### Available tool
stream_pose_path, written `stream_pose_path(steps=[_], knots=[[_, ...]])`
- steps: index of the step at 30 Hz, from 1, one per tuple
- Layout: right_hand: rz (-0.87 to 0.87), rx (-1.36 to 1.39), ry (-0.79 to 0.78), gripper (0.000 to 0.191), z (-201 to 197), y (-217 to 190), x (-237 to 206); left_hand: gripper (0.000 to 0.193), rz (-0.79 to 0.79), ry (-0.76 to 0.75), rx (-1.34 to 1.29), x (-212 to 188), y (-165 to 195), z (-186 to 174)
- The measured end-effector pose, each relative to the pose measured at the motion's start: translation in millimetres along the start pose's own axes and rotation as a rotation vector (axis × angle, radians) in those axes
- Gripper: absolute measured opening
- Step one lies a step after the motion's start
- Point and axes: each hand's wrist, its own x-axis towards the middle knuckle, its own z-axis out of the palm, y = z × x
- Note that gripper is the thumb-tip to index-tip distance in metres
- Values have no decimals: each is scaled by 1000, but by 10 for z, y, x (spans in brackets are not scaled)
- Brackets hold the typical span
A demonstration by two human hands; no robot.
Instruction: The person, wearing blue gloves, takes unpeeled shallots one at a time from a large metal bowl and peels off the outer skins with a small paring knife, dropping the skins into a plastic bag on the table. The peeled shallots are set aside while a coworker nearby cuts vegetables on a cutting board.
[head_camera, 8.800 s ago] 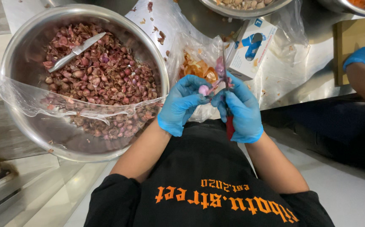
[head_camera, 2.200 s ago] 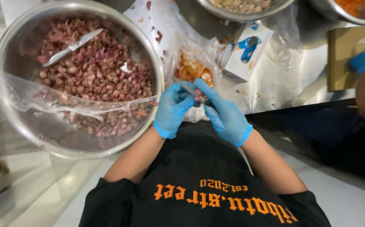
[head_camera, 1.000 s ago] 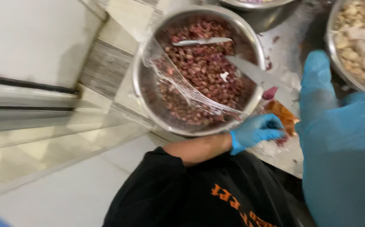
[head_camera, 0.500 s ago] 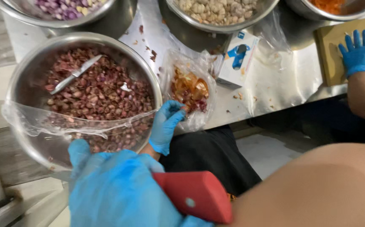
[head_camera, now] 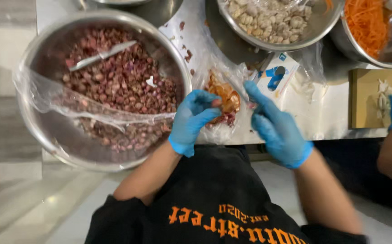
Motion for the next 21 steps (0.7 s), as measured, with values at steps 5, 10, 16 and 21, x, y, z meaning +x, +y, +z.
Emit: stream_pose_path(steps=[5,10,16,21], knots=[[-47,170,4,68,515,529,-147,29,-51,-63,-47,-59,-26,198],[-170,98,43,67,494,587,-154,23,-37,-99,-43,-79,3,359],[-225,-46,112,69,601,530,-140,20,0,-134,42,-135,66,329],[-185,-21,149,61,660,509,-97,23,-36,-68,142,-130,68,346]])
